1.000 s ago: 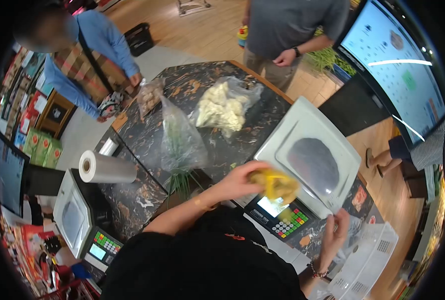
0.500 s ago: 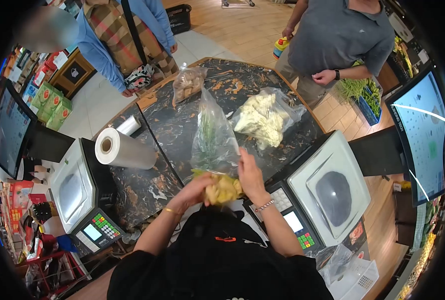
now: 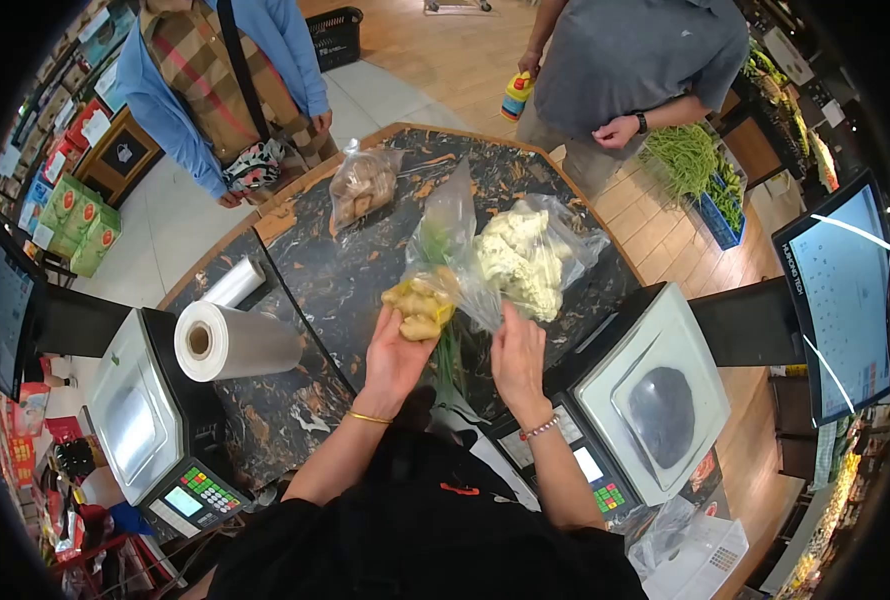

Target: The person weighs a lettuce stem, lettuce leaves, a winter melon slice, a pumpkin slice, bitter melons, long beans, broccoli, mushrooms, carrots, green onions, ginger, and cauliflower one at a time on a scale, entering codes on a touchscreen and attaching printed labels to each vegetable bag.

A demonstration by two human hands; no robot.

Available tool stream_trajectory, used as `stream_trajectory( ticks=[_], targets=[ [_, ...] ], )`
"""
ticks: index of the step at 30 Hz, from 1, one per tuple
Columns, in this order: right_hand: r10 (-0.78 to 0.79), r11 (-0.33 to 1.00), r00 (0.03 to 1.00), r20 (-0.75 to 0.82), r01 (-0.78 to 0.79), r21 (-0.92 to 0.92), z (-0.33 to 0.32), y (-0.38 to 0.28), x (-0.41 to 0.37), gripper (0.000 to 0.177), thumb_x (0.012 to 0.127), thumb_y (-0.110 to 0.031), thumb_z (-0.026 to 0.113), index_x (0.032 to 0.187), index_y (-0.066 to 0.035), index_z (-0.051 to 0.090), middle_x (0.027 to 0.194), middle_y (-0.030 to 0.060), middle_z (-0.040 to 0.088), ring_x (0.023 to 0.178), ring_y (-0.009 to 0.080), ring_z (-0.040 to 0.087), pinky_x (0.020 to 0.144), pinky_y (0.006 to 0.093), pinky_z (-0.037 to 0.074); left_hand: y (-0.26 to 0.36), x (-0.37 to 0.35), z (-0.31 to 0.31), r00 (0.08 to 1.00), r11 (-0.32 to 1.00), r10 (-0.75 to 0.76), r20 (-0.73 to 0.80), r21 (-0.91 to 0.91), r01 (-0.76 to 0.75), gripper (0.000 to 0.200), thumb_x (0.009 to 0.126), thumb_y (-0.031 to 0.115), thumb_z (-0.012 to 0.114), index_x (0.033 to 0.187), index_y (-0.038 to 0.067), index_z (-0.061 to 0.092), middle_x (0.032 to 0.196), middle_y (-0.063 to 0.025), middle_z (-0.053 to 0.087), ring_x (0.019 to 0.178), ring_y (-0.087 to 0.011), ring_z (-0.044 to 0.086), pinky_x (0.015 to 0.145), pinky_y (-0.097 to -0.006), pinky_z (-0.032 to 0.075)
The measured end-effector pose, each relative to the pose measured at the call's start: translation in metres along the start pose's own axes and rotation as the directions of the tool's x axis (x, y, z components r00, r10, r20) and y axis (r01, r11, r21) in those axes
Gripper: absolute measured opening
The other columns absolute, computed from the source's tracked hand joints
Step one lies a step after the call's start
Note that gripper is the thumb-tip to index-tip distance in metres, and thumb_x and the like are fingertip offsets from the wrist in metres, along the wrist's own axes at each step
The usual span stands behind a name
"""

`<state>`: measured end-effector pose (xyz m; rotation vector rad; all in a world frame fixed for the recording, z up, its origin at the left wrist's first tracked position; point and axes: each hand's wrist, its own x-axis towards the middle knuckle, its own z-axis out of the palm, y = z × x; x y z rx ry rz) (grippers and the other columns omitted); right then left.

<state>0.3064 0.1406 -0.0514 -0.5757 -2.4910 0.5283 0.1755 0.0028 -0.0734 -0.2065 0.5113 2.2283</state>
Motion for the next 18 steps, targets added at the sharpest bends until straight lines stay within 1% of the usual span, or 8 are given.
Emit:
stream_trajectory(
  ticks=[2,5,9,11,12,13,14,18],
  targets=[
    [-0.076,0.997,0.994,0.074,0.074,0.03,0.013,-0.001,0.006,0.05,0.083,0.006,0.06,0.131,-0.002,0.048,0.095,0.0178,0.056,0.084,0.0372,0.054,0.079,0.045,0.043,0.002,0.001,0.003,1.0,0.995,-0.014,-0.018,-0.094,0.013,0.039,0.104,0.018,0.045,0.142,0.011,0.043,0.144,-0.0091,0.048,0.132,-0.0299,0.047,0.109,-0.0512,0.039],
    [-0.112,0.914,0.986,0.122,0.054,0.402,0.004,-0.027,0.011,0.049,0.082,0.007,0.059,0.129,0.0,0.047,0.093,0.0186,0.055,0.084,0.0378,0.054,0.082,0.0429,0.043,0.009,0.0,0.004,0.999,0.954,-0.026,0.036,-0.299,0.035,0.036,0.102,0.017,0.049,0.137,0.008,0.048,0.139,-0.0096,0.052,0.131,-0.029,0.047,0.11,-0.0491,0.039],
    [0.137,0.887,0.985,-0.106,-0.074,0.456,0.006,-0.003,0.036,0.045,0.093,0.001,0.054,0.135,0.004,0.038,0.101,0.0146,0.056,0.095,0.0276,0.056,0.087,0.0372,0.047,0.057,-0.026,-0.011,0.961,0.955,-0.278,0.009,-0.105,0.277,0.032,0.1,0.012,0.05,0.131,0.002,0.052,0.129,-0.0148,0.059,0.114,-0.0281,0.061,0.09,-0.039,0.056],
    [0.249,0.722,0.968,-0.011,-0.178,0.669,0.006,-0.009,0.052,0.05,0.094,0.0,0.054,0.139,0.005,0.033,0.097,0.0105,0.052,0.091,0.0205,0.054,0.084,0.0335,0.047,0.078,-0.039,-0.029,0.951,0.939,-0.308,0.016,0.168,0.301,0.033,0.1,0.011,0.048,0.131,0.001,0.051,0.13,-0.0172,0.058,0.112,-0.0277,0.063,0.085,-0.037,0.059],
    [0.275,0.65,0.961,0.034,-0.211,0.73,0.009,-0.015,0.057,0.05,0.094,0.0,0.053,0.139,0.005,0.032,0.097,0.01,0.052,0.09,0.0195,0.054,0.083,0.0326,0.047,0.082,-0.044,-0.017,0.962,0.923,-0.228,-0.148,0.282,0.262,0.032,0.101,0.014,0.048,0.131,0.001,0.05,0.125,-0.0155,0.061,0.106,-0.0259,0.066,0.077,-0.0357,0.06],
    [0.295,0.57,0.952,0.082,-0.245,0.784,0.011,-0.019,0.059,0.051,0.094,0.0,0.053,0.14,0.005,0.031,0.097,0.0095,0.051,0.089,0.0185,0.054,0.082,0.0318,0.048,0.086,-0.049,-0.015,0.961,0.922,-0.235,-0.149,0.281,0.269,0.032,0.102,0.015,0.047,0.131,0.001,0.05,0.125,-0.0153,0.061,0.106,-0.0255,0.066,0.077,-0.0357,0.06],
    [0.13,0.749,0.991,-0.014,-0.089,0.657,0.02,-0.015,0.057,0.053,0.093,0.001,0.052,0.141,0.005,0.029,0.098,0.0083,0.05,0.087,0.0169,0.053,0.078,0.0303,0.049,0.092,-0.053,-0.016,0.96,0.921,-0.239,-0.148,0.278,0.272,0.032,0.102,0.015,0.047,0.131,0.001,0.049,0.125,-0.0152,0.061,0.106,-0.0251,0.066,0.077,-0.0356,0.06],
    [0.097,0.719,0.993,0.066,-0.116,0.686,0.025,-0.036,0.061,0.058,0.092,0.005,0.051,0.144,0.002,0.025,0.099,0.0054,0.048,0.079,0.0109,0.049,0.07,0.0256,0.046,0.086,-0.066,-0.017,0.974,0.961,-0.215,-0.076,0.16,0.225,0.033,0.103,0.016,0.045,0.133,0.004,0.048,0.126,-0.0132,0.059,0.104,-0.0232,0.064,0.076,-0.0341,0.057]
  ],
)
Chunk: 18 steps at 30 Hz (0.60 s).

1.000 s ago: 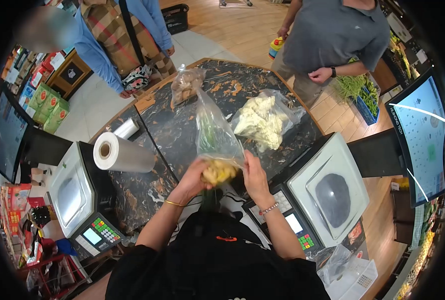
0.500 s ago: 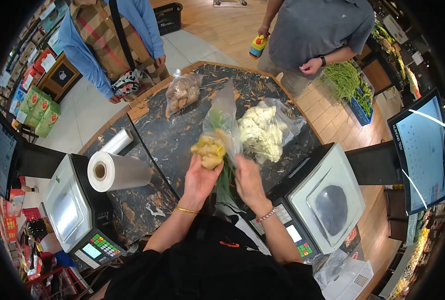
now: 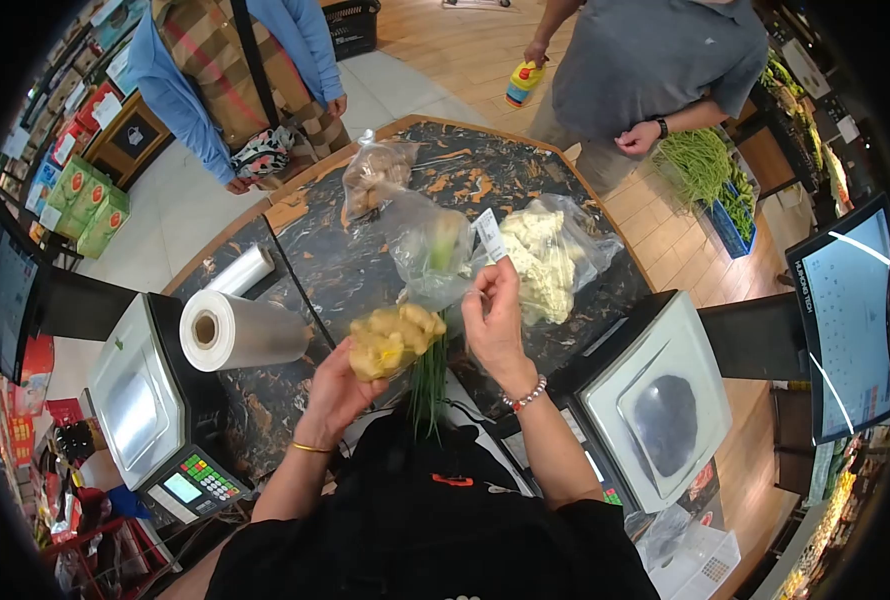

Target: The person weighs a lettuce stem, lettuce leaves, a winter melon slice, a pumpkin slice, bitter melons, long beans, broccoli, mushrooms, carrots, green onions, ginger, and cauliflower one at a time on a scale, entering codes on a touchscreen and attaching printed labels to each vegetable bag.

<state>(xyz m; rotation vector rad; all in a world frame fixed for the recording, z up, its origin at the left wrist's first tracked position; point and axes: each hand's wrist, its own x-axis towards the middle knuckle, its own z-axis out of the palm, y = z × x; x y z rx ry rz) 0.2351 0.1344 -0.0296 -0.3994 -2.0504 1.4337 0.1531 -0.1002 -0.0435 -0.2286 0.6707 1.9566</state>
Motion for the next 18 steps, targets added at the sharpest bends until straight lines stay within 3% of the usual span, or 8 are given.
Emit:
stream_trajectory(
  ticks=[3,4,8,13,14,16,17,18],
  targets=[
    [-0.044,0.995,0.997,0.068,0.05,-0.091,0.005,-0.001,-0.003,0.057,0.093,0.003,0.053,0.143,0.003,0.026,0.101,0.0072,0.05,0.073,0.011,0.051,0.065,0.0249,0.046,-0.031,0.003,0.0,1.0,0.993,0.014,0.0,-0.12,-0.014,0.035,0.102,0.012,0.046,0.137,0.009,0.045,0.129,-0.0119,0.057,0.108,-0.0238,0.061,0.081,-0.0364,0.055],
    [0.011,0.998,0.999,0.048,-0.008,-0.069,0.008,-0.007,-0.006,0.052,0.092,0.001,0.054,0.14,-0.005,0.037,0.095,0.0123,0.053,0.077,0.0245,0.06,0.07,0.0356,0.051,-0.042,0.001,0.006,0.999,0.99,0.035,-0.03,-0.136,-0.039,0.035,0.103,0.012,0.044,0.138,0.011,0.043,0.133,-0.0113,0.054,0.113,-0.0251,0.059,0.086,-0.0393,0.054],
    [0.198,0.965,0.959,0.204,-0.154,-0.21,0.012,-0.025,-0.021,0.043,0.093,-0.005,0.055,0.134,-0.006,0.046,0.106,0.0178,0.057,0.088,0.038,0.063,0.073,0.0435,0.052,-0.085,0.009,0.031,0.984,0.983,0.161,-0.069,-0.075,-0.167,0.041,0.104,0.016,0.045,0.144,0.013,0.037,0.14,-0.009,0.05,0.123,-0.0235,0.053,0.098,-0.0426,0.049],
    [-0.012,0.966,0.972,0.236,0.072,-0.249,0.017,-0.03,-0.047,0.032,0.093,-0.003,0.055,0.126,-0.004,0.05,0.104,0.0157,0.055,0.081,0.0328,0.06,0.071,0.0407,0.051,-0.074,0.088,0.053,0.981,0.978,0.194,-0.021,0.077,-0.192,0.028,0.105,0.016,0.044,0.132,0.009,0.044,0.126,-0.0088,0.055,0.112,-0.0176,0.058,0.095,-0.034,0.051],
    [-0.004,0.97,0.976,0.217,0.057,-0.235,0.015,-0.028,-0.049,0.029,0.094,0.0,0.055,0.122,-0.003,0.049,0.101,0.0125,0.053,0.077,0.024,0.06,0.067,0.0365,0.051,-0.084,0.124,0.054,0.832,0.728,0.549,0.074,0.447,-0.52,0.026,0.104,0.017,0.046,0.128,0.007,0.047,0.115,-0.0071,0.059,0.104,-0.0169,0.061,0.088,-0.0341,0.053],
    [0.059,0.995,0.988,0.144,-0.048,-0.082,0.009,-0.023,-0.051,0.028,0.094,0.004,0.054,0.121,-0.002,0.045,0.1,0.0088,0.05,0.073,0.0145,0.059,0.06,0.0305,0.051,-0.081,0.141,0.065,0.785,0.387,0.536,0.31,0.737,-0.555,0.026,0.102,0.019,0.052,0.123,0.004,0.05,0.099,-0.0056,0.063,0.093,-0.0182,0.064,0.078,-0.0359,0.055],
    [0.125,0.989,0.987,0.102,-0.132,0.066,0.004,-0.02,-0.054,0.031,0.095,0.005,0.052,0.123,-0.002,0.041,0.101,0.0084,0.049,0.072,0.0138,0.059,0.058,0.0287,0.052,-0.073,0.133,0.057,0.917,0.471,0.265,0.296,0.791,-0.392,0.027,0.1,0.019,0.055,0.122,0.004,0.05,0.095,-0.0058,0.064,0.09,-0.0203,0.064,0.075,-0.0375,0.055],
    [0.197,0.954,0.978,0.072,-0.208,0.216,-0.002,-0.018,-0.056,0.035,0.095,0.007,0.051,0.126,-0.003,0.037,0.102,0.008,0.047,0.071,0.013,0.058,0.056,0.027,0.052,-0.066,0.117,0.063,0.901,0.289,0.206,0.381,0.856,-0.428,0.03,0.096,0.019,0.059,0.121,0.003,0.051,0.09,-0.0068,0.063,0.086,-0.0231,0.064,0.073,-0.039,0.053]
  ],
)
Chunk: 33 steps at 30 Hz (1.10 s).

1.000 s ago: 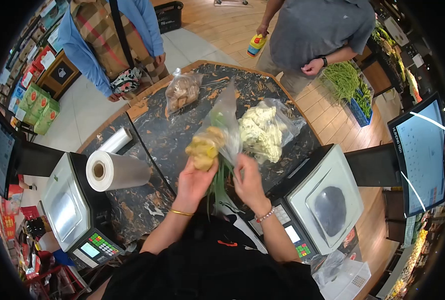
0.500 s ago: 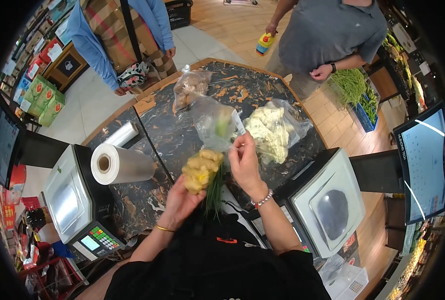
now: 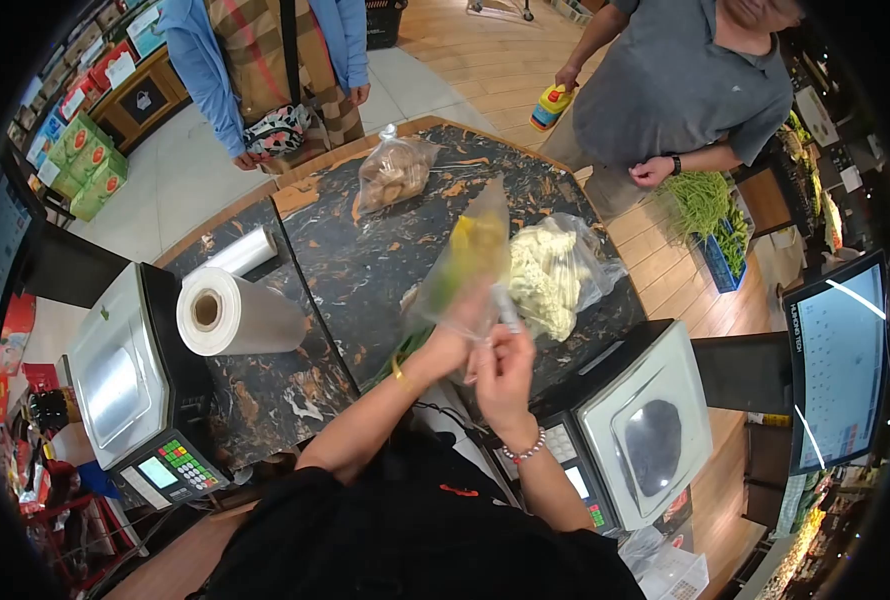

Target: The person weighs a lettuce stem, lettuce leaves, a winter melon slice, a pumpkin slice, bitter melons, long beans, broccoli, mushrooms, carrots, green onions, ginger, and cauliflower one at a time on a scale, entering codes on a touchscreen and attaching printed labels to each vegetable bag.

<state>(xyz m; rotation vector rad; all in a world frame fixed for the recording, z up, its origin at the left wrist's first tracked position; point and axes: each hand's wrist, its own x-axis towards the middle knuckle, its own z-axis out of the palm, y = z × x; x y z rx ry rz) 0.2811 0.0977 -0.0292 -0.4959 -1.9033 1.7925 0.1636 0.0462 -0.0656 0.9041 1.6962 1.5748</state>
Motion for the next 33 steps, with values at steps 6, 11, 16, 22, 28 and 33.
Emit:
stream_trajectory(
  ticks=[6,11,16,22,28,33],
  targets=[
    [-0.021,0.973,0.977,-0.211,0.068,0.222,-0.016,-0.009,-0.01,0.043,0.095,0.01,0.048,0.131,-0.002,0.027,0.103,0.0081,0.043,0.071,0.0133,0.059,0.057,0.0274,0.059,0.038,-0.082,-0.009,0.886,0.681,0.428,-0.179,0.708,-0.186,0.036,0.081,0.01,0.071,0.111,0.001,0.055,0.088,-0.0161,0.06,0.077,-0.0359,0.06,0.069,-0.0401,0.05],
    [-0.01,0.984,0.999,-0.036,0.016,0.179,-0.003,-0.001,-0.01,0.043,0.094,0.01,0.048,0.131,0.0,0.027,0.099,0.0067,0.044,0.072,0.0129,0.059,0.061,0.0287,0.06,-0.058,-0.037,-0.001,0.778,0.979,0.08,-0.624,0.197,0.057,0.02,0.089,0.014,0.066,0.099,0.001,0.055,0.088,-0.0129,0.056,0.082,-0.0255,0.056,0.074,-0.0332,0.046],
    [-0.146,0.984,0.984,0.097,0.155,-0.088,0.002,-0.008,0.052,0.043,0.094,0.007,0.05,0.131,-0.001,0.03,0.094,0.0049,0.047,0.071,0.0128,0.057,0.067,0.0301,0.059,-0.001,0.023,-0.092,0.707,0.981,0.057,-0.705,-0.093,-0.172,0.007,0.098,0.007,0.052,0.1,0.002,0.058,0.084,-0.0009,0.055,0.077,-0.0088,0.05,0.07,-0.0265,0.045],
    [-0.003,0.998,0.994,-0.111,-0.003,-0.059,-0.014,0.006,0.028,0.045,0.097,0.002,0.051,0.136,-0.001,0.027,0.09,0.0066,0.054,0.072,0.0122,0.06,0.064,0.026,0.055,0.049,0.051,-0.085,0.738,0.641,0.672,-0.059,0.544,-0.541,0.018,0.085,-0.006,0.055,0.095,0.005,0.065,0.087,-0.0086,0.061,0.075,-0.0234,0.06,0.067,-0.0333,0.051],
    [0.134,0.977,0.957,-0.258,-0.172,-0.128,-0.021,0.076,-0.057,0.064,0.097,-0.007,0.056,0.15,0.001,0.022,0.077,0.0097,0.065,0.063,0.017,0.062,0.059,0.0339,0.052,-0.033,-0.044,-0.042,0.929,0.751,0.218,0.299,0.557,-0.355,0.013,0.088,0.007,0.061,0.1,0.004,0.065,0.09,-0.0108,0.063,0.087,-0.0307,0.065,0.076,-0.0408,0.052],
    [-0.172,0.746,0.982,0.084,0.185,-0.64,-0.029,0.043,-0.039,0.052,0.09,-0.005,0.06,0.138,0.004,0.042,0.088,0.0164,0.067,0.085,0.0347,0.064,0.077,0.0422,0.049,-0.042,-0.074,-0.043,0.982,0.945,0.186,0.016,0.272,-0.183,0.015,0.097,0.012,0.057,0.1,0.0,0.065,0.095,-0.0127,0.064,0.093,-0.0267,0.063,0.085,-0.0364,0.049]
  ],
)
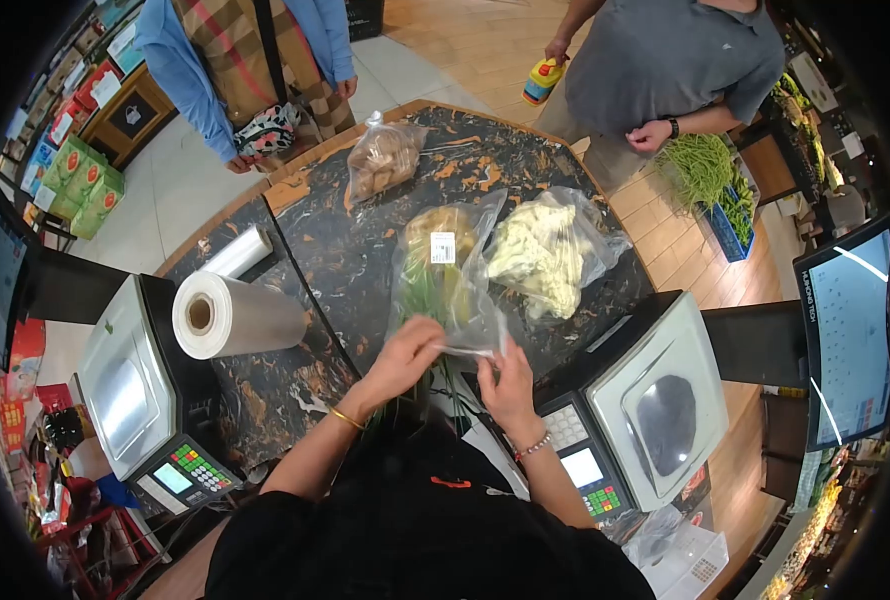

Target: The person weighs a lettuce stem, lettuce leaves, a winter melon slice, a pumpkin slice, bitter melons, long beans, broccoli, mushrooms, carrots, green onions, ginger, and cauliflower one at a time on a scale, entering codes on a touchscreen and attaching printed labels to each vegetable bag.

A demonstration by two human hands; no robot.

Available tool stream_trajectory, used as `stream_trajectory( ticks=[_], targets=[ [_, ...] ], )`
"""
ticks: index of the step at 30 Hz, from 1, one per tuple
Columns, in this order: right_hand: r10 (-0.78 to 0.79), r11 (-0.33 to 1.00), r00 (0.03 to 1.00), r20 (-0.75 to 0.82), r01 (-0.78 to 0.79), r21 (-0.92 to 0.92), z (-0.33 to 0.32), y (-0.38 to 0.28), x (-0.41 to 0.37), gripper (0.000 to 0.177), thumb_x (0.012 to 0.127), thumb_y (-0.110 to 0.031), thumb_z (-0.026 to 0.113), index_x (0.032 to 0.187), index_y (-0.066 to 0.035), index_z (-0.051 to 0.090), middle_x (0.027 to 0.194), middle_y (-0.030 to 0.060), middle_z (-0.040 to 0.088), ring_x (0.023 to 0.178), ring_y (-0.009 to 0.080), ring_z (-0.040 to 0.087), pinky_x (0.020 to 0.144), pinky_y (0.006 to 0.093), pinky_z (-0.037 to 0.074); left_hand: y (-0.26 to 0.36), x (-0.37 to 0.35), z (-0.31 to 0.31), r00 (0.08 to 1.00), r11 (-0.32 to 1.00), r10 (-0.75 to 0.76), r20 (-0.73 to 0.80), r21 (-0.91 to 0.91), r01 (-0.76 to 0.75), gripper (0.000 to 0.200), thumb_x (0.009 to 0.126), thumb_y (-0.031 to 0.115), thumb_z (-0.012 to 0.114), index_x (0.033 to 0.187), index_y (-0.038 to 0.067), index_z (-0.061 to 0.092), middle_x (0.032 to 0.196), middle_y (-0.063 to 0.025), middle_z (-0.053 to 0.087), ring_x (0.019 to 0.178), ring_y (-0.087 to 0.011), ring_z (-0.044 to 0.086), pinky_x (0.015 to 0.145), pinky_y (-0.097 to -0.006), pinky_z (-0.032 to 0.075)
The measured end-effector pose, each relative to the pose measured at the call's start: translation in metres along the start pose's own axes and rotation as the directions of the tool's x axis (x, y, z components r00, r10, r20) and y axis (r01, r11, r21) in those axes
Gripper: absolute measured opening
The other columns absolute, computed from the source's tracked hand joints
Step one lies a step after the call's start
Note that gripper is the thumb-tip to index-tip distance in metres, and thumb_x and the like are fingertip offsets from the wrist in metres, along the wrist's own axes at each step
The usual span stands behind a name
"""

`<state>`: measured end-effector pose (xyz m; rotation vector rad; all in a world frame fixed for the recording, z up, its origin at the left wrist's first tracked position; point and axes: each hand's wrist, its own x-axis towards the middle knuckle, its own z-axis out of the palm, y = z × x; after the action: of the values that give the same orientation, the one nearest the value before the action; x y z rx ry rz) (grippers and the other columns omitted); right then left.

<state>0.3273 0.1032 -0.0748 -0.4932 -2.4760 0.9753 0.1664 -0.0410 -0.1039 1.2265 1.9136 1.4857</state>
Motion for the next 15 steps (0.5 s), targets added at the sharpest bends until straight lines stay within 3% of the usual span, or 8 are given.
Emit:
stream_trajectory(
  ticks=[2,3,6,10,11,14,15],
  targets=[
    [-0.253,0.966,0.964,0.081,0.256,-0.031,-0.007,-0.015,0.023,0.046,0.09,-0.005,0.06,0.133,0.003,0.048,0.093,0.0166,0.067,0.09,0.0345,0.063,0.083,0.0425,0.048,0.023,0.0,-0.002,0.97,0.986,-0.111,-0.215,-0.144,0.081,0.018,0.1,0.013,0.054,0.099,-0.001,0.065,0.098,-0.0115,0.066,0.094,-0.0226,0.064,0.085,-0.0339,0.049],
    [-0.371,0.929,0.928,0.03,0.37,0.027,-0.003,-0.016,0.027,0.044,0.084,0.001,0.064,0.125,0.006,0.048,0.09,0.011,0.068,0.084,0.0309,0.062,0.088,0.0389,0.043,0.028,-0.003,0.001,0.931,0.915,-0.261,-0.254,-0.371,0.156,0.022,0.103,0.015,0.05,0.102,-0.002,0.064,0.1,-0.0071,0.066,0.095,-0.0159,0.062,0.086,-0.0312,0.048],
    [-0.294,0.956,0.927,0.234,0.283,0.081,-0.003,-0.012,0.032,0.037,0.085,0.002,0.063,0.12,0.005,0.051,0.09,0.0123,0.067,0.085,0.0327,0.062,0.085,0.0402,0.045,0.039,-0.002,0.003,0.804,0.678,-0.494,-0.331,-0.726,0.118,0.023,0.104,0.015,0.048,0.106,-0.003,0.062,0.097,-0.0046,0.065,0.092,-0.0125,0.06,0.087,-0.0285,0.047],
    [-0.099,0.994,0.985,0.138,0.093,0.052,-0.007,-0.013,0.025,0.028,0.088,0.001,0.06,0.114,0.003,0.05,0.089,0.0153,0.069,0.083,0.0342,0.067,0.073,0.0406,0.052,0.036,-0.002,0.005,0.849,0.911,-0.288,-0.443,-0.4,0.101,0.021,0.1,0.015,0.056,0.109,-0.003,0.063,0.102,-0.0091,0.064,0.096,-0.0163,0.059,0.084,-0.0294,0.047],
    [-0.12,0.991,0.974,0.194,0.107,0.075,-0.008,-0.017,0.025,0.034,0.089,0.0,0.061,0.12,0.006,0.048,0.089,0.016,0.069,0.08,0.0335,0.069,0.072,0.0393,0.053,0.038,-0.005,0.005,0.876,0.978,-0.134,-0.463,-0.204,0.041,0.022,0.095,0.01,0.059,0.113,-0.002,0.062,0.108,-0.0129,0.062,0.101,-0.022,0.06,0.088,-0.0315,0.046],
    [-0.046,0.979,0.975,0.217,0.002,0.203,-0.01,-0.036,0.03,0.036,0.09,-0.001,0.061,0.122,0.008,0.047,0.091,0.0161,0.069,0.077,0.034,0.069,0.072,0.0386,0.054,0.041,-0.019,0.013,0.958,0.964,-0.066,-0.279,-0.265,-0.011,0.027,0.089,0.004,0.06,0.115,-0.002,0.061,0.113,-0.0158,0.06,0.104,-0.0287,0.06,0.092,-0.0351,0.046],
    [0.04,0.976,0.957,0.286,-0.099,0.196,-0.011,-0.038,0.03,0.042,0.091,-0.002,0.059,0.129,0.009,0.043,0.095,0.0159,0.069,0.091,0.0346,0.068,0.082,0.0401,0.052,0.04,-0.025,0.022,0.963,0.976,-0.016,-0.269,-0.213,-0.043,0.032,0.085,0.0,0.059,0.117,-0.002,0.061,0.116,-0.0171,0.06,0.11,-0.0317,0.059,0.094,-0.0388,0.046]
  ],
)
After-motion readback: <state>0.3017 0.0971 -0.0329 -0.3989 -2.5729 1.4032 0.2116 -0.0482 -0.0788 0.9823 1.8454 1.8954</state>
